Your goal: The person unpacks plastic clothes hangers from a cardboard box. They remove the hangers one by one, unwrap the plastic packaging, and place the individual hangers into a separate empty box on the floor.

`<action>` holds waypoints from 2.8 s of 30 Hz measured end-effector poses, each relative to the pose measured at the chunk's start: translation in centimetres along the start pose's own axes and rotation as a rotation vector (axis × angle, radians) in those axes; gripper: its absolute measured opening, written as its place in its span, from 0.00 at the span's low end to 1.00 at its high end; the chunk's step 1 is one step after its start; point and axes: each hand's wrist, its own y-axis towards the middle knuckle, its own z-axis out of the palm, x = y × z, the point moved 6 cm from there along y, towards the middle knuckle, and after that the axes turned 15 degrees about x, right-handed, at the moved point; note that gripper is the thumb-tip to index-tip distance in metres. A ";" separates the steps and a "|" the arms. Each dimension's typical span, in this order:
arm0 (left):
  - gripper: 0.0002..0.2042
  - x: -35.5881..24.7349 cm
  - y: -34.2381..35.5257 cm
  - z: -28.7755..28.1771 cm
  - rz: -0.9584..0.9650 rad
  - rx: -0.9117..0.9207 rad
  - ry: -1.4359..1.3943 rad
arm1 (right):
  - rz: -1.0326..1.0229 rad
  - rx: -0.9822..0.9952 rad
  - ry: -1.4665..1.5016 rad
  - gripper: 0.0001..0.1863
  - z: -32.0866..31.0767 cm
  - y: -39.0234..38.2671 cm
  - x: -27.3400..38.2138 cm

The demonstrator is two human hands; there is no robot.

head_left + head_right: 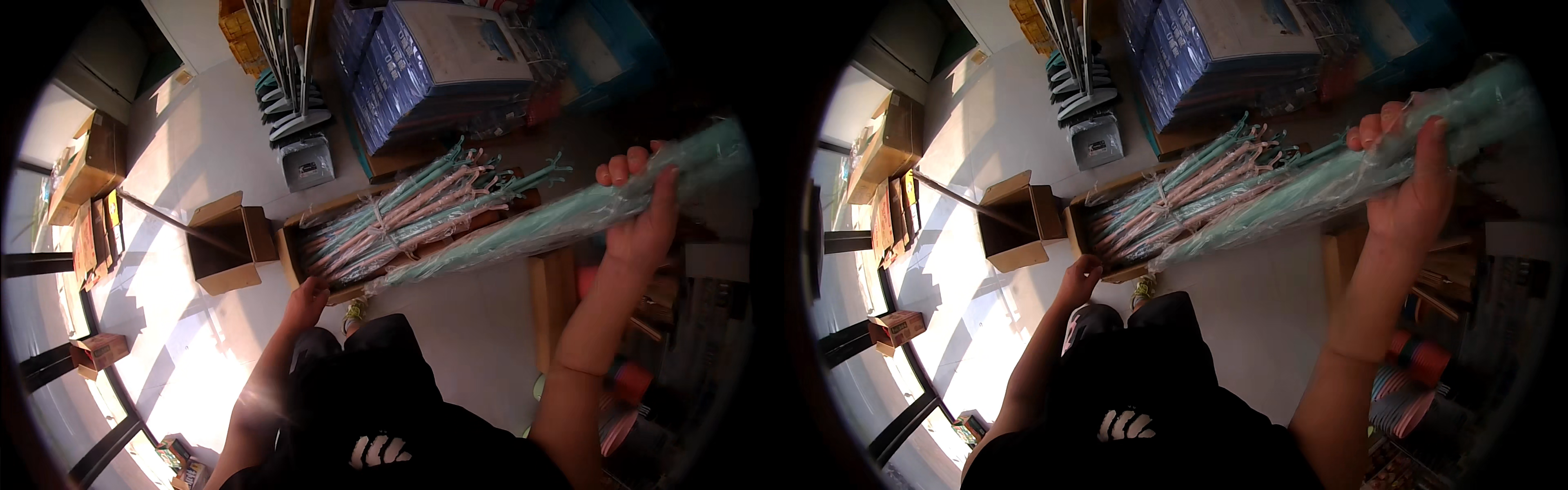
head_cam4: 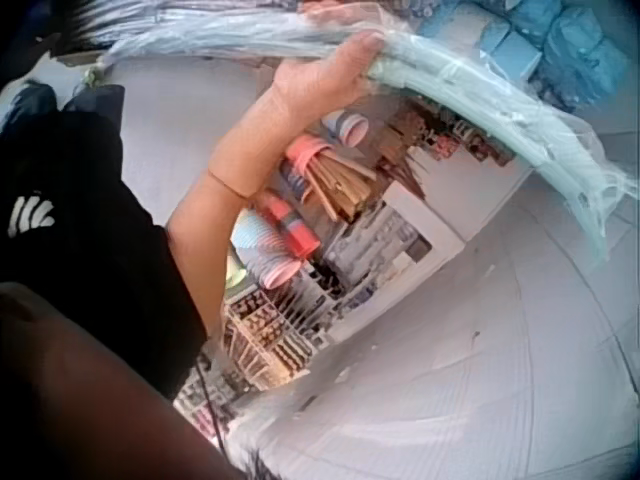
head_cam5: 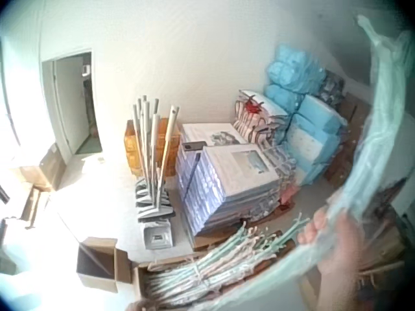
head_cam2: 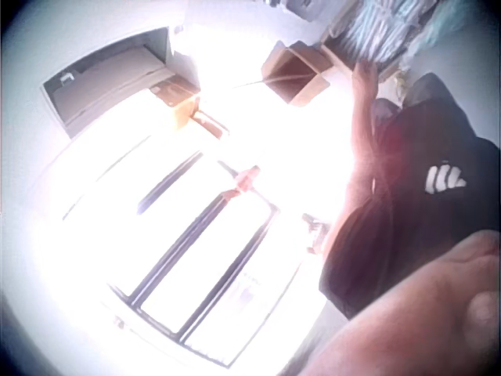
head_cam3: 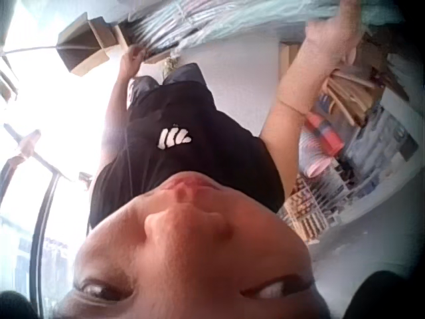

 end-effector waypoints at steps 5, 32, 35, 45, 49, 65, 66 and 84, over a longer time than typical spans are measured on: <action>0.08 -5.6 -10.3 -8.0 0.156 -0.189 0.001 | 0.029 0.240 0.015 0.16 15.5 -1.9 -7.1; 0.12 -12.1 -40.6 -27.2 0.960 -0.405 -0.488 | 0.570 0.913 -0.084 0.21 54.5 -20.0 -24.7; 0.11 -12.6 -41.3 -27.3 1.022 -0.489 -0.512 | 0.536 0.873 -0.168 0.22 54.4 -19.8 -23.8; 0.12 -12.9 -43.8 -28.4 1.191 -0.573 -0.614 | 0.509 0.705 0.133 0.21 52.8 -22.1 -26.8; 0.12 -14.6 -43.7 -26.8 1.232 -0.481 -0.469 | 0.369 0.738 -0.097 0.25 54.1 -21.4 -24.8; 0.16 -17.7 -46.3 -32.6 1.588 0.610 -0.697 | 0.399 0.832 0.181 0.21 58.3 -19.3 -24.0; 0.17 -17.4 -46.4 -32.8 1.597 0.579 -0.695 | 0.384 0.793 0.139 0.21 58.6 -19.5 -24.5; 0.17 -11.4 -52.7 -32.1 0.913 -1.282 0.766 | 0.362 0.606 -0.006 0.16 58.2 -20.6 -26.0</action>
